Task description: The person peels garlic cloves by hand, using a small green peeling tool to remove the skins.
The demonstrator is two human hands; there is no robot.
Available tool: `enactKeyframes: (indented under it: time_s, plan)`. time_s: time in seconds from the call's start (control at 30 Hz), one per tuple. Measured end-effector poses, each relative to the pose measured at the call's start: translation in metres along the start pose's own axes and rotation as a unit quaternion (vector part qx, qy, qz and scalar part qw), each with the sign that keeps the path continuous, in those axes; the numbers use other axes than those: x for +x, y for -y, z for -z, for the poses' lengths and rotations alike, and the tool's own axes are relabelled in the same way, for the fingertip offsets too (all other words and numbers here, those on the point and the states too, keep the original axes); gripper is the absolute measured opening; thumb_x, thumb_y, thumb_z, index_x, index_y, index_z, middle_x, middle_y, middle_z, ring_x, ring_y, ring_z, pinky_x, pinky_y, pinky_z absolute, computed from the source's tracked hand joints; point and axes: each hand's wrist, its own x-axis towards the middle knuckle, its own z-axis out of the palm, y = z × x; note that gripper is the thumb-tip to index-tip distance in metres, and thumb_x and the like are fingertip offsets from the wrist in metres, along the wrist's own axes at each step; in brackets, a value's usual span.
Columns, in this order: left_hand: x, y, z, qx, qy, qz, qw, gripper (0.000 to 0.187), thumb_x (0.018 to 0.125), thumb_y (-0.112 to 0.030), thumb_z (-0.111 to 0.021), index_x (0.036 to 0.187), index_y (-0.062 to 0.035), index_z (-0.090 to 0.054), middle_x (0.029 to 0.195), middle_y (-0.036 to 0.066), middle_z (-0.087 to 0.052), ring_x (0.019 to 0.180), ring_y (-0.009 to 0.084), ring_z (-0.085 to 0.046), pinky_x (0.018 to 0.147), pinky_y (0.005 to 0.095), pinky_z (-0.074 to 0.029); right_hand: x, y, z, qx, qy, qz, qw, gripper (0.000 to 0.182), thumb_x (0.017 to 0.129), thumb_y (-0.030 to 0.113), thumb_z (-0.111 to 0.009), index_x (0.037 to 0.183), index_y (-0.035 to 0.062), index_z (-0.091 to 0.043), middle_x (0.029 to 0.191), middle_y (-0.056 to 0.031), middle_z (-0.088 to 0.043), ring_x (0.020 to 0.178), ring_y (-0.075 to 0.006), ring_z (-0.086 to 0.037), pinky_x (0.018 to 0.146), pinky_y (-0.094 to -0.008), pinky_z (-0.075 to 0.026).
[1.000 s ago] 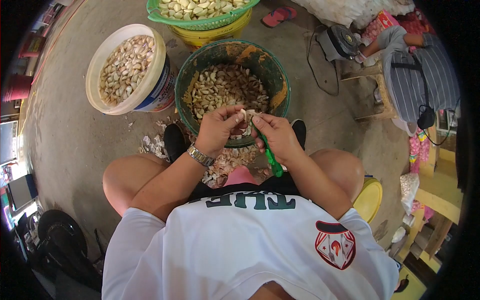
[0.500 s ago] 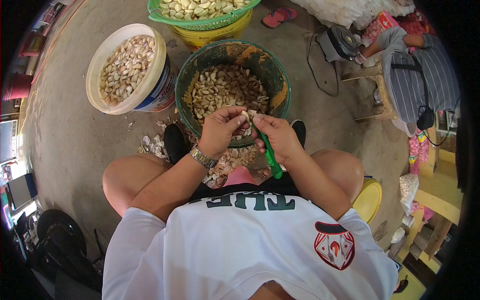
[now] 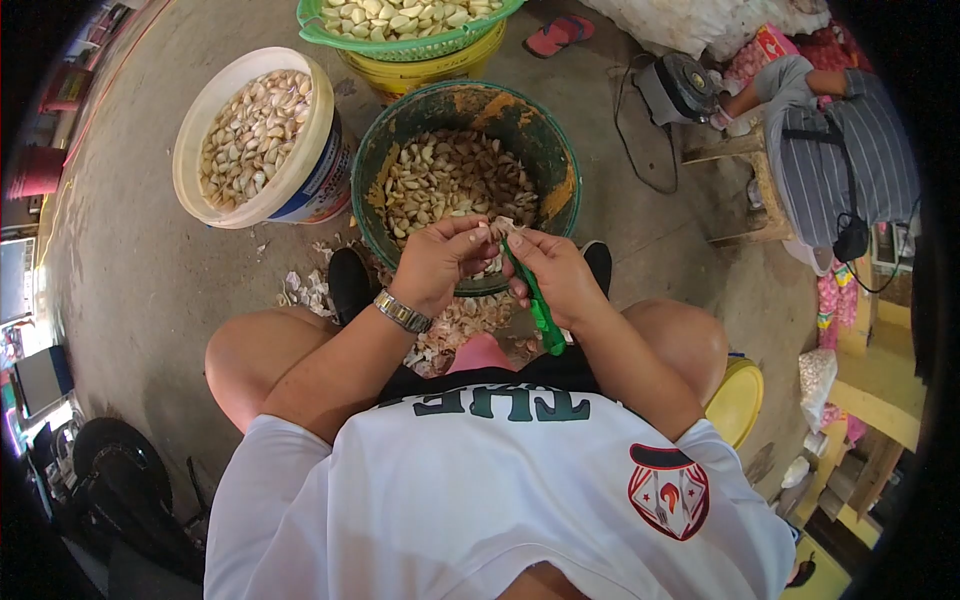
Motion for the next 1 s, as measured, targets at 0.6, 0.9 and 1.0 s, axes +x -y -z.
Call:
enactKeyframes:
  time_s: [0.6, 0.9, 1.0]
  plan:
    - [0.001, 0.007, 0.003, -0.093, -0.006, 0.028, 0.995, 0.013, 0.081, -0.015, -0.052, 0.089, -0.0056, -0.055, 0.078, 0.002, -0.059, 0.071, 0.0115, -0.054, 0.063, 0.0219, -0.042, 0.001, -0.008, -0.003, -0.307, -0.040, 0.156, 0.938, 0.029, 0.078, 0.015, -0.054, 0.104, 0.0019, -0.054, 0.083, -0.0145, -0.058, 0.075, -0.0227, -0.055, 0.069, -0.0279, -0.042]
    - [-0.002, 0.002, 0.001, -0.054, -0.006, 0.009, 0.998, 0.020, 0.079, -0.012, -0.053, 0.096, -0.0013, -0.053, 0.086, 0.006, -0.058, 0.073, 0.0129, -0.055, 0.064, 0.0241, -0.044, 0.001, -0.001, 0.000, -0.110, -0.013, 0.065, 0.992, 0.019, 0.082, 0.018, -0.050, 0.085, 0.0005, -0.057, 0.053, -0.0003, -0.047, 0.042, -0.0061, -0.042, 0.038, -0.0191, -0.032]
    - [0.001, -0.005, 0.006, -0.036, 0.063, 0.036, 0.997, 0.023, 0.078, -0.010, -0.052, 0.100, -0.0001, -0.051, 0.087, 0.006, -0.057, 0.072, 0.0129, -0.056, 0.064, 0.0246, -0.045, -0.001, 0.002, 0.000, -0.053, -0.017, 0.034, 0.998, 0.020, 0.082, 0.019, -0.050, 0.073, 0.0009, -0.054, 0.053, -0.0010, -0.046, 0.041, -0.0070, -0.040, 0.037, -0.0200, -0.032]
